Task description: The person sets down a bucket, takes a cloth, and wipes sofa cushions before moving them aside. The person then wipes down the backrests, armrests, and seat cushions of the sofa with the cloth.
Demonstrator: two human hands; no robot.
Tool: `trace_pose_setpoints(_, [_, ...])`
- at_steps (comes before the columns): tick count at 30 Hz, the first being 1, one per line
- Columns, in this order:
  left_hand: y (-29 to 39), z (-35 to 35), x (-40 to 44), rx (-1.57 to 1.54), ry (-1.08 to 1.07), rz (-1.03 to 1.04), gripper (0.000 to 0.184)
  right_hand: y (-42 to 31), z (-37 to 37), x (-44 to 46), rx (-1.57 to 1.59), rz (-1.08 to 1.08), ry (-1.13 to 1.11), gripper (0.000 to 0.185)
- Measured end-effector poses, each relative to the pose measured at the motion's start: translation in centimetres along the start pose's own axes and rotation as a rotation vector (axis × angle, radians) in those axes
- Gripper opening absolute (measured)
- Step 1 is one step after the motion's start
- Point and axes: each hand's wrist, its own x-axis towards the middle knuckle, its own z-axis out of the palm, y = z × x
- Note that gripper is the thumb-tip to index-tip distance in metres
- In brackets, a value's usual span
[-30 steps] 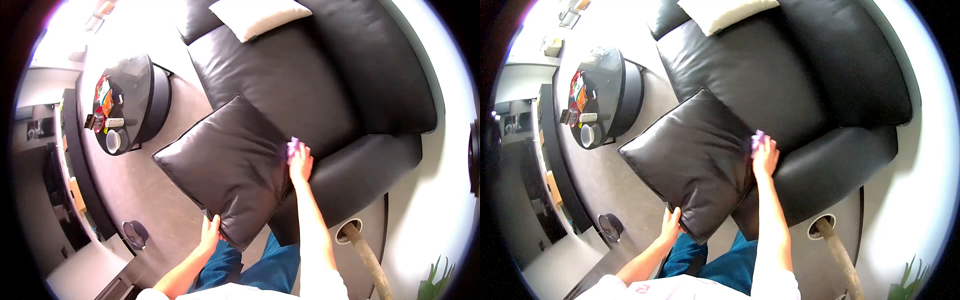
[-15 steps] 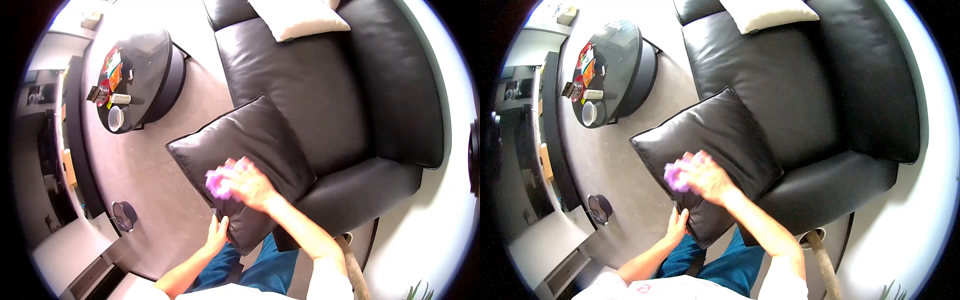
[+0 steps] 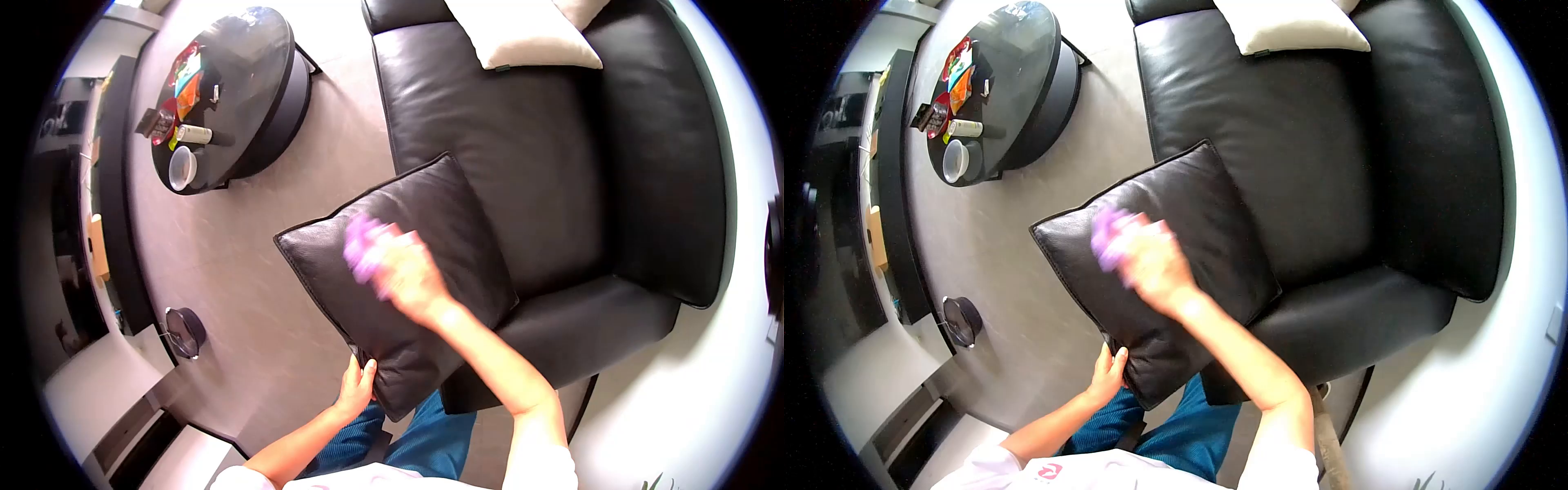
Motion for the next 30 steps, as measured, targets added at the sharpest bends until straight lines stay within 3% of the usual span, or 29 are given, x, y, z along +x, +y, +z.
trace_pose_setpoints(3, [-0.7, 0.3, -0.2, -0.006, 0.024, -0.012, 0.047, -5.2, 0.4, 2.0, -0.01, -0.295, -0.218, 0.04])
trace_pose_setpoints(6, [-0.1, 0.7, -0.7, -0.008, 0.014, 0.003, 0.046, -1.7, 0.6, 4.6, -0.069, -0.356, -0.143, 0.031])
trace_pose_setpoints(7, [-0.1, 0.9, -0.7, -0.007, 0.013, 0.0, 0.046, 0.0, 0.9, 5.6, -0.08, -0.276, -0.014, 0.025])
trace_pose_setpoints(8, [-0.1, 1.1, -0.5, -0.01, 0.005, 0.0, 0.046, 2.4, 0.2, 6.8, -0.078, -0.193, -0.046, 0.023])
trace_pose_setpoints(10, [-0.4, 1.2, -0.4, -0.015, -0.022, 0.006, 0.047, 9.0, 0.2, 8.0, -0.431, 0.013, -0.05, 0.028])
trace_pose_setpoints(11, [-0.4, 1.3, -0.3, -0.015, -0.023, 0.004, 0.047, 13.0, 0.7, 7.2, -0.473, 0.187, 0.088, 0.028])
trace_pose_setpoints(12, [-0.4, 1.4, -0.3, -0.024, -0.027, -0.001, 0.047, 13.9, -1.6, 7.8, -0.545, 0.456, -0.21, 0.035])
trace_pose_setpoints(14, [-0.8, 1.5, -0.3, -0.019, -0.028, -0.024, 0.047, 20.3, -1.1, 4.5, -0.523, 0.56, -0.009, 0.04])
trace_pose_setpoints(15, [-0.8, 1.3, -0.3, -0.017, -0.026, -0.025, 0.047, 21.9, -1.8, 3.7, -0.549, 0.669, -0.08, 0.042])
trace_pose_setpoints(16, [-0.7, 1.4, -0.3, -0.008, -0.028, -0.018, 0.046, 22.5, -2.6, 2.9, -0.447, 0.772, -0.077, 0.043])
trace_pose_setpoints(21, [0.1, 0.5, -0.8, -0.012, -0.001, -0.004, 0.039, 21.0, -1.3, -4.2, -0.131, 0.842, 0.138, 0.046])
trace_pose_setpoints(23, [-0.5, 0.2, -1.0, 0.031, -0.03, -0.03, 0.036, 22.3, -1.5, -6.6, 0.001, 1.117, 0.096, 0.049])
trace_pose_setpoints(24, [-1.3, 0.3, -0.7, 0.019, -0.024, -0.041, 0.034, 25.9, 0.2, -8.2, 0.083, 1.035, 0.23, 0.051])
trace_pose_setpoints(25, [-1.2, 0.5, -1.0, 0.007, -0.031, -0.019, 0.038, 24.2, -0.2, -6.6, 0.149, 1.035, 0.272, 0.049])
trace_pose_setpoints(27, [0.3, 0.7, -1.8, 0.007, -0.024, -0.008, 0.042, 19.8, 0.1, -1.8, 0.31, 0.765, 0.35, 0.042])
trace_pose_setpoints(29, [0.6, 1.1, -2.0, 0.013, -0.039, 0.013, 0.043, 12.6, -0.4, 3.6, 0.08, 0.526, 0.171, 0.034])
trace_pose_setpoints(30, [0.8, 1.3, -2.3, 0.011, -0.052, 0.032, 0.045, 8.2, -0.1, 6.1, 0.149, 0.413, 0.111, 0.028])
